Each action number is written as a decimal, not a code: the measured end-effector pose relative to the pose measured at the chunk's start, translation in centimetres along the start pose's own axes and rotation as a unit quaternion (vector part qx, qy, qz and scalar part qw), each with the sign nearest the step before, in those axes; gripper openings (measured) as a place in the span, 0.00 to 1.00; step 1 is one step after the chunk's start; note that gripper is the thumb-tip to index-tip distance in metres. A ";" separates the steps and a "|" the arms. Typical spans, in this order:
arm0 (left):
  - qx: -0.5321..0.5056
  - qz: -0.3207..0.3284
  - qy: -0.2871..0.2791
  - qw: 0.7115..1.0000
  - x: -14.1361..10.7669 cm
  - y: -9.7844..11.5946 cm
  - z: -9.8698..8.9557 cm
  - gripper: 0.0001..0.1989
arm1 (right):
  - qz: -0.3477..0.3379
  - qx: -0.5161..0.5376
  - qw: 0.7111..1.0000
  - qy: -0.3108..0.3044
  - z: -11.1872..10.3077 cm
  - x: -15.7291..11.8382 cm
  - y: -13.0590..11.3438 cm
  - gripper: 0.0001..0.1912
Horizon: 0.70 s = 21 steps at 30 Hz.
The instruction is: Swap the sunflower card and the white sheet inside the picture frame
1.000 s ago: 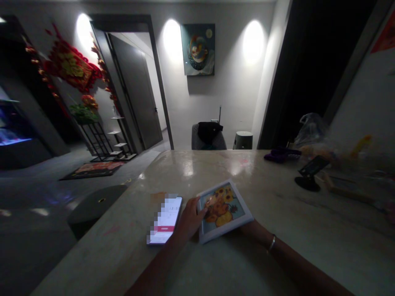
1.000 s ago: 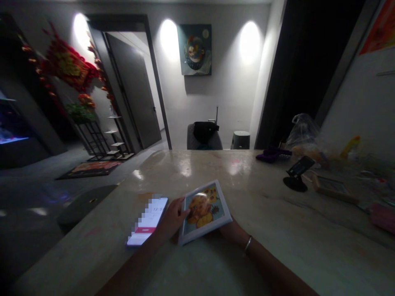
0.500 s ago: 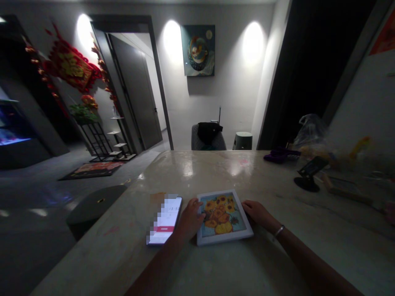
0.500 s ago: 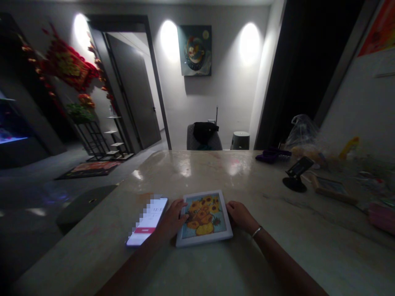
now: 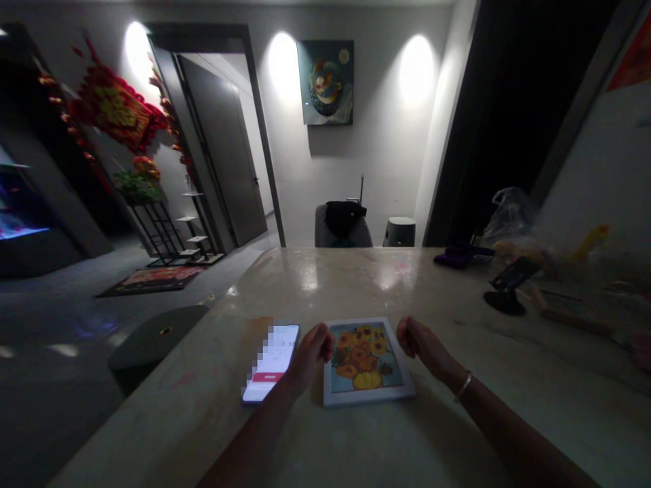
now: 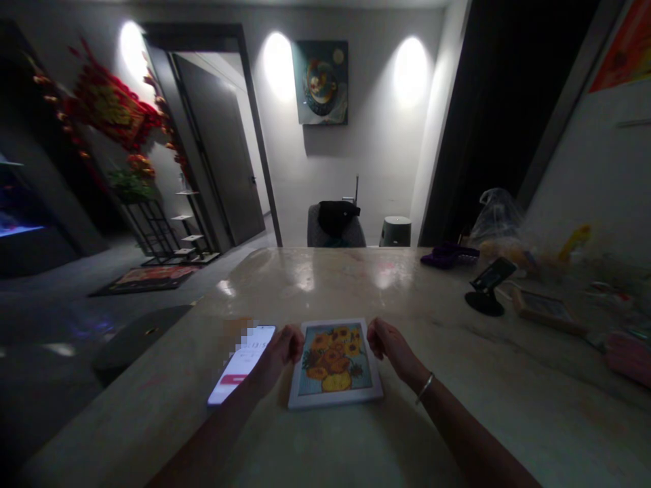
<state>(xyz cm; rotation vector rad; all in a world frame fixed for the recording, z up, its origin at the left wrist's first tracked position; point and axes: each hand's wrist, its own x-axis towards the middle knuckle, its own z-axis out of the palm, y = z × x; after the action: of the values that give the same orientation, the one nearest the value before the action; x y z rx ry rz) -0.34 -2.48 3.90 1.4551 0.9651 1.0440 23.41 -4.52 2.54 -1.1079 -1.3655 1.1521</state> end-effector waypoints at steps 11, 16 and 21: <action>-0.016 -0.044 -0.026 0.999 -0.2 0.1 0.5 0.30 | 0.031 0.137 0.989 -0.041 1.0 -0.3 -0.1 0.27; -0.005 -0.082 -0.023 0.996 0.0 -0.9 0.8 0.30 | 0.090 0.083 0.992 -0.017 1.3 0.1 1.9 0.25; -0.013 -0.084 -0.022 0.996 0.1 -1.0 0.8 0.29 | 0.085 0.088 0.992 -0.021 1.2 0.2 2.0 0.25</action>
<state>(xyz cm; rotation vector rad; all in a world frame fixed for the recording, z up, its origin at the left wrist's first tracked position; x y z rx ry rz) 0.43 -2.52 2.83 1.3465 1.0202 0.8952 22.29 -4.20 0.53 -1.0935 -1.1926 1.3990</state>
